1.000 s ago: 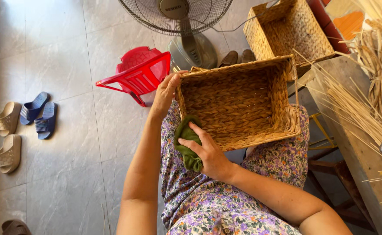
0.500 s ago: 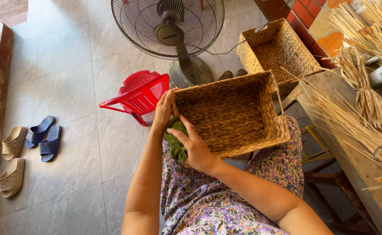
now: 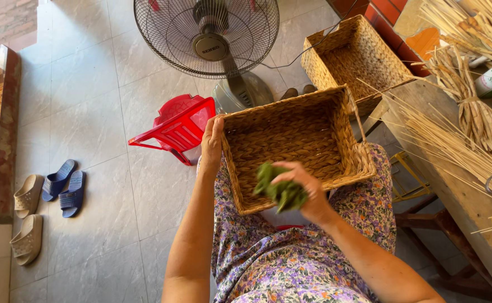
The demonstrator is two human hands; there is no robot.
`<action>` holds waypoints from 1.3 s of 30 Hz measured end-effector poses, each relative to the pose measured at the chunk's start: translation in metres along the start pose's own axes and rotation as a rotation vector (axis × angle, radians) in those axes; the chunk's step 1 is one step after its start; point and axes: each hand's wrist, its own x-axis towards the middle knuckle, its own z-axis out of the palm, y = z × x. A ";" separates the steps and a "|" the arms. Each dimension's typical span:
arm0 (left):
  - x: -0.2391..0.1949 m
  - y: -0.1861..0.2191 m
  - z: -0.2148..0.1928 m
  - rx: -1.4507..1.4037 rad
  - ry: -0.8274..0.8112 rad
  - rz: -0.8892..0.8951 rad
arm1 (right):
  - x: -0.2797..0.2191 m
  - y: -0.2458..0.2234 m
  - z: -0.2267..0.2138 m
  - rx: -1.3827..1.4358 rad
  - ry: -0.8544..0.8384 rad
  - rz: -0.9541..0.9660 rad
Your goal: The person sits on a low stool and wipes the exterior and interior surfaces of woven baskets using a green cloth. They rotate the baskets to reach all sides, then set one basket aside and continue wiping another.
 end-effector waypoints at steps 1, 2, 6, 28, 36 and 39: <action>0.003 -0.001 0.001 -0.020 -0.005 0.001 | 0.003 -0.005 -0.012 -0.105 0.000 -0.010; 0.006 -0.001 0.003 -0.050 -0.009 -0.019 | 0.004 -0.012 -0.022 -0.209 0.000 -0.020; 0.007 0.004 0.005 -0.119 -0.013 -0.052 | -0.003 -0.029 -0.003 -0.592 -0.291 -0.213; -0.034 0.040 0.004 0.021 -0.131 0.016 | -0.055 -0.010 -0.123 -1.064 0.027 -0.123; -0.044 0.024 -0.011 -0.311 0.025 0.015 | -0.088 0.017 -0.164 0.152 0.624 -0.055; -0.035 0.026 -0.034 -0.341 0.160 -0.032 | -0.096 0.029 -0.194 0.279 0.825 -0.099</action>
